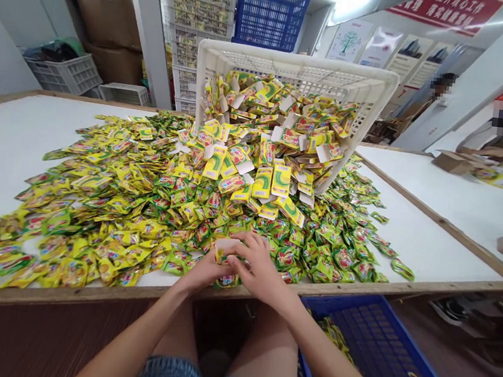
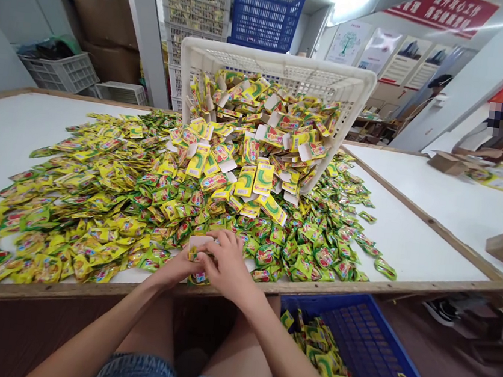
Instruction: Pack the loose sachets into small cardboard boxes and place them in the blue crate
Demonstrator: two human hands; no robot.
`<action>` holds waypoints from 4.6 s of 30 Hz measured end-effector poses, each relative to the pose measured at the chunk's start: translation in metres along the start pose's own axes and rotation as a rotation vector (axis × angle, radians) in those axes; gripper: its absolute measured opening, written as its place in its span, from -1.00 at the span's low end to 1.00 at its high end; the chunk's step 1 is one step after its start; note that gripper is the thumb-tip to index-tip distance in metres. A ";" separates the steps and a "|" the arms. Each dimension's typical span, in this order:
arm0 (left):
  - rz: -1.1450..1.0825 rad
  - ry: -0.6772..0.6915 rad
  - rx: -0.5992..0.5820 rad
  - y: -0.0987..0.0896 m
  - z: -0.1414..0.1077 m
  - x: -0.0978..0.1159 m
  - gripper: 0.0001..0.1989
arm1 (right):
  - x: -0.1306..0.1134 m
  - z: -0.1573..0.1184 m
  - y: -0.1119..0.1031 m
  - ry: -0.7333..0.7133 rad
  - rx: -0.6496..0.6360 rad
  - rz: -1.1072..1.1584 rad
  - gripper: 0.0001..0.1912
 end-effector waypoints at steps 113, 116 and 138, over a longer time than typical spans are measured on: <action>0.382 -0.279 0.062 -0.070 -0.035 0.010 -0.74 | 0.103 -0.022 0.020 0.532 0.312 0.509 -0.68; 0.379 -0.289 -0.021 -0.056 -0.026 0.002 -0.76 | 0.112 -0.043 0.009 0.605 0.341 0.628 -0.61; 0.163 -0.207 0.051 -0.022 -0.038 0.028 -0.68 | 0.041 -0.037 0.054 0.424 0.145 0.830 -0.76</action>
Point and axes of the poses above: each hand's wrist, its own z-axis towards the middle knuckle, its own y-axis out of the palm, x = y × z, the point moved 6 cm from there along z, towards the middle knuckle, and after that the axes turned 4 degrees about y, right-handed, at the moved point
